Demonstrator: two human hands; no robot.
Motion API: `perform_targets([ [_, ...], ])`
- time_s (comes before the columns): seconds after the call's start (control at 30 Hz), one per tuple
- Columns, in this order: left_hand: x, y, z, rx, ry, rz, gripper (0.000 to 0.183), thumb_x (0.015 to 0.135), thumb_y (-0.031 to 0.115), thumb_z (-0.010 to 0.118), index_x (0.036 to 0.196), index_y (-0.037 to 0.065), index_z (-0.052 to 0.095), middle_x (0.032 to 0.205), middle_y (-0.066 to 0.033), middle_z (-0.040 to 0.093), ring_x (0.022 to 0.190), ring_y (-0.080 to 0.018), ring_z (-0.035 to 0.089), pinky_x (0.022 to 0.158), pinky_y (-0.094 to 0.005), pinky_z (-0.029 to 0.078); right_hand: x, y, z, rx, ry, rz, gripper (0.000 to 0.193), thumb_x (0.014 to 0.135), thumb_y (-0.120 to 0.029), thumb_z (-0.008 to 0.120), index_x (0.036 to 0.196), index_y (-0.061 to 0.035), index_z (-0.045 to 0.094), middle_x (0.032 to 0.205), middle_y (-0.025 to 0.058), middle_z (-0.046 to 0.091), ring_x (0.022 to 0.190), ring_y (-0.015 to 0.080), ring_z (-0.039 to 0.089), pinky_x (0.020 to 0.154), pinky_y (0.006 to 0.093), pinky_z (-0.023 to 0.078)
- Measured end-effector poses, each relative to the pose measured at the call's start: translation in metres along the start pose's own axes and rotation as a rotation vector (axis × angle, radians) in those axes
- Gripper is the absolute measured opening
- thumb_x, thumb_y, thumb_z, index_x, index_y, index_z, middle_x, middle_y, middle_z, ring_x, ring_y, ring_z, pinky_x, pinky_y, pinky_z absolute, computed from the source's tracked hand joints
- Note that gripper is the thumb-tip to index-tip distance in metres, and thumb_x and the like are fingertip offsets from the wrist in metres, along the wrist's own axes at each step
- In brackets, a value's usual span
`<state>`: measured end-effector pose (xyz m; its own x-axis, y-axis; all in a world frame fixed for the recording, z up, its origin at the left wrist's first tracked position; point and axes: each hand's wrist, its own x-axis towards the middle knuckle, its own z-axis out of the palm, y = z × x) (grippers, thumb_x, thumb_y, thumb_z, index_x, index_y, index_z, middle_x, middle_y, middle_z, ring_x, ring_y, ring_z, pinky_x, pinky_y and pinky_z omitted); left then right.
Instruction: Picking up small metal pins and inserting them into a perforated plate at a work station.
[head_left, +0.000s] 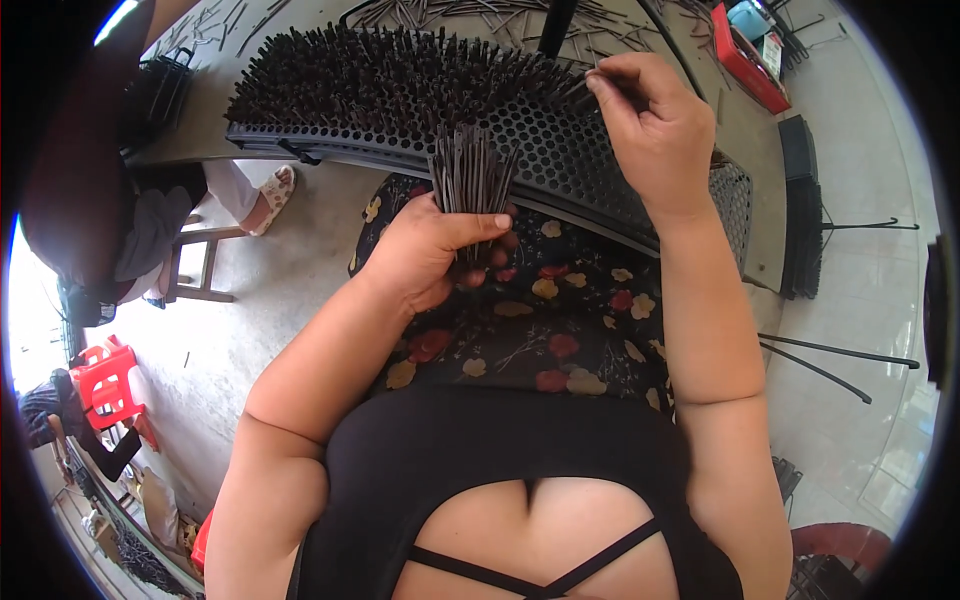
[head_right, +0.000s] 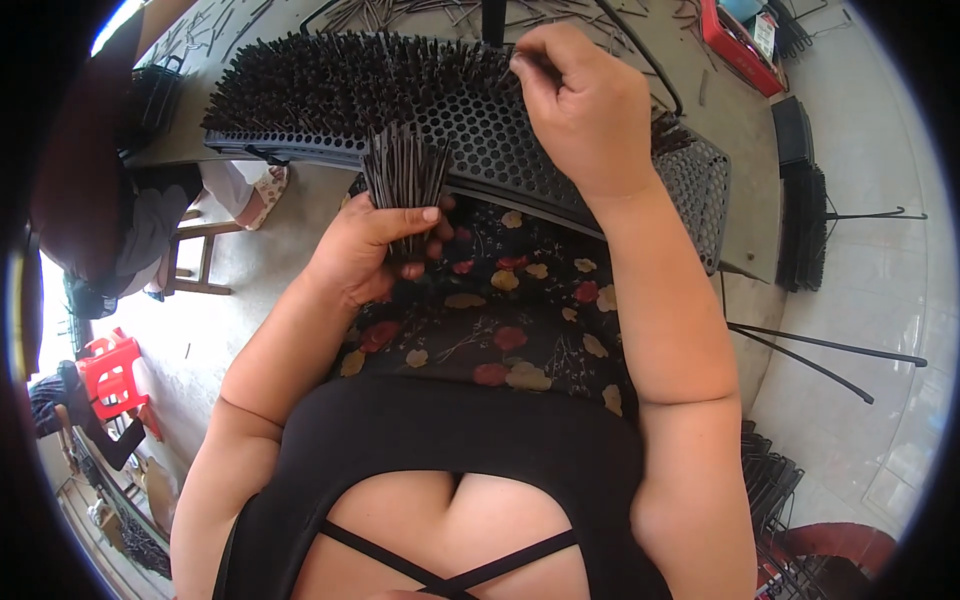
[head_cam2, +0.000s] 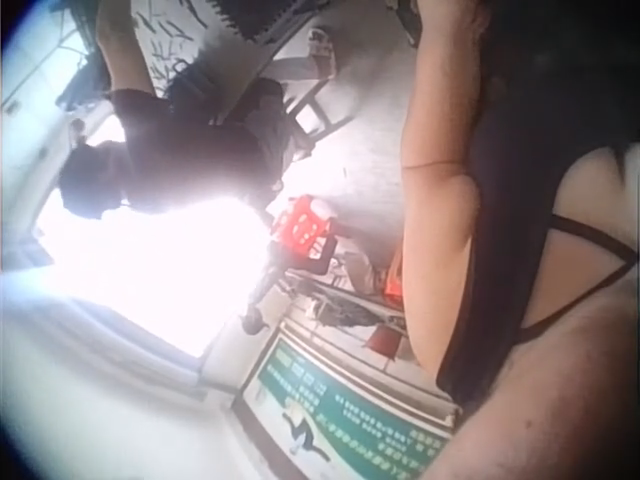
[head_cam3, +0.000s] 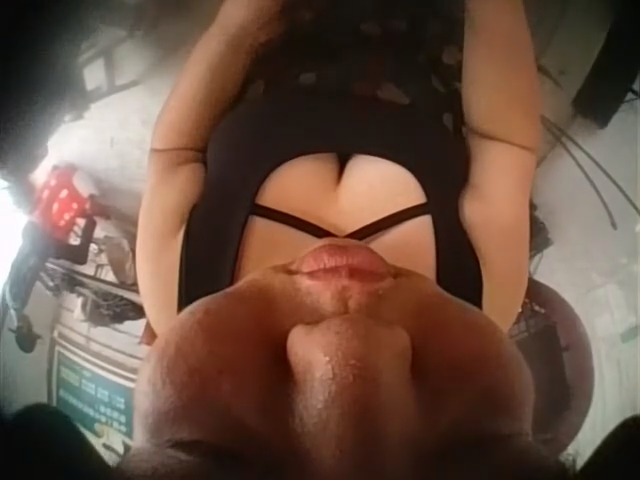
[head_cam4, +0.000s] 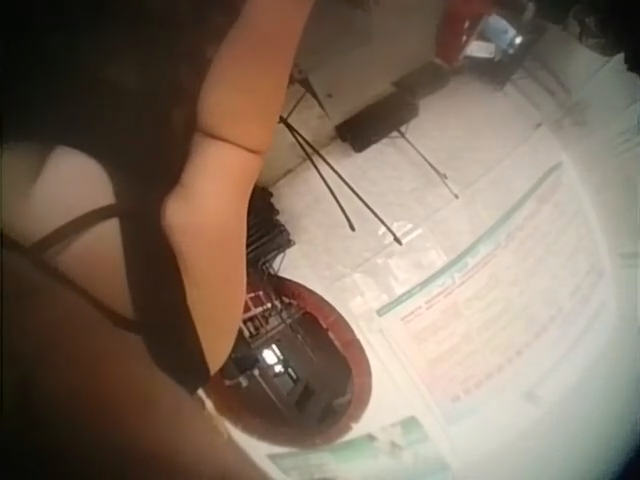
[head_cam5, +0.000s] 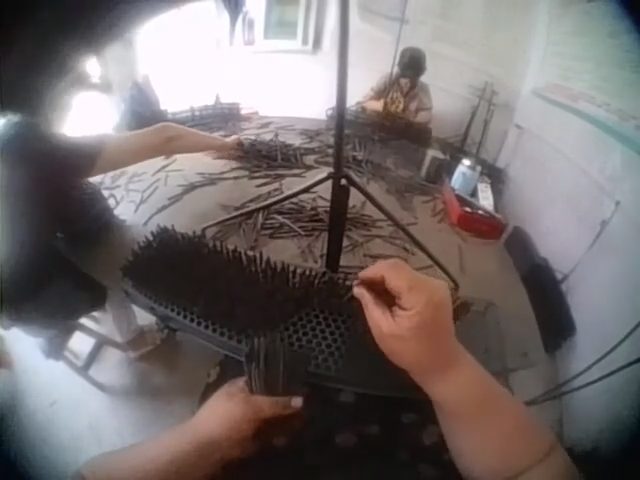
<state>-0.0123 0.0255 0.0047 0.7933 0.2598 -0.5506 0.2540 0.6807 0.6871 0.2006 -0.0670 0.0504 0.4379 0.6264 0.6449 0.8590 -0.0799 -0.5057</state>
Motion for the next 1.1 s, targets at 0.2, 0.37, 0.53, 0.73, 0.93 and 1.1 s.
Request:
perform_targets([
  [0.2,-0.005,0.001,0.006,-0.045,0.022,0.037,0.019,0.086,0.013,0.067,0.103,0.005,0.061,0.085,-0.0079,0.069,0.068,-0.0171,0.066,0.047,-0.0293,0.046,0.005,0.012,0.007,-0.158,-0.062,-0.172,0.011,0.08,-0.015,0.074,0.09,-0.0104,0.073,0.082,0.0064,0.071,0.073,0.024,0.068,0.068,0.0331,0.054],
  [0.37,0.001,-0.007,-0.002,-0.027,0.008,0.136,0.015,0.086,0.008,0.065,0.1,0.004,0.06,0.083,-0.0085,0.069,0.066,-0.0182,0.067,0.044,-0.0273,0.044,-0.004,-0.004,0.007,-0.207,-0.015,-0.248,0.016,0.08,-0.016,0.075,0.093,-0.0072,0.075,0.091,0.007,0.074,0.079,0.0226,0.069,0.072,0.0323,0.054],
  [0.53,-0.005,-0.005,0.006,-0.102,-0.108,0.214,0.015,0.086,0.005,0.064,0.1,0.003,0.062,0.083,-0.0086,0.069,0.064,-0.017,0.066,0.043,-0.0253,0.045,-0.035,-0.043,-0.003,0.704,-0.492,0.575,0.033,0.081,-0.008,0.075,0.112,-0.0004,0.066,0.088,0.0064,0.071,0.077,0.0104,0.066,0.068,0.0242,0.052],
  [0.73,-0.007,-0.005,0.02,-0.008,-0.006,0.199,0.016,0.086,0.008,0.068,0.1,0.002,0.064,0.084,-0.008,0.068,0.065,-0.017,0.066,0.049,-0.0263,0.053,-0.039,-0.043,-0.011,0.765,-0.364,0.706,0.026,0.081,-0.003,0.074,0.104,-0.0019,0.062,0.082,0.0041,0.068,0.067,0.0071,0.061,0.056,0.0206,0.049],
  [0.93,-0.002,0.001,0.013,0.092,-0.027,0.105,0.021,0.086,0.005,0.067,0.106,-0.001,0.062,0.087,-0.0133,0.069,0.068,-0.0179,0.065,0.047,-0.027,0.047,-0.024,-0.005,-0.022,0.536,0.122,0.365,0.027,0.081,-0.001,0.076,0.105,-0.0029,0.062,0.08,0.0027,0.068,0.069,0.0075,0.063,0.058,0.0205,0.048],
  [1.1,0.002,0.0,0.01,-0.006,-0.023,0.005,0.018,0.085,0.006,0.068,0.101,0.001,0.063,0.086,-0.0107,0.069,0.069,-0.0175,0.065,0.05,-0.0267,0.046,-0.016,0.014,-0.017,0.166,0.308,0.114,0.025,0.08,-0.003,0.078,0.101,-0.0046,0.065,0.08,0.0038,0.07,0.071,0.0084,0.066,0.065,0.0223,0.052],
])
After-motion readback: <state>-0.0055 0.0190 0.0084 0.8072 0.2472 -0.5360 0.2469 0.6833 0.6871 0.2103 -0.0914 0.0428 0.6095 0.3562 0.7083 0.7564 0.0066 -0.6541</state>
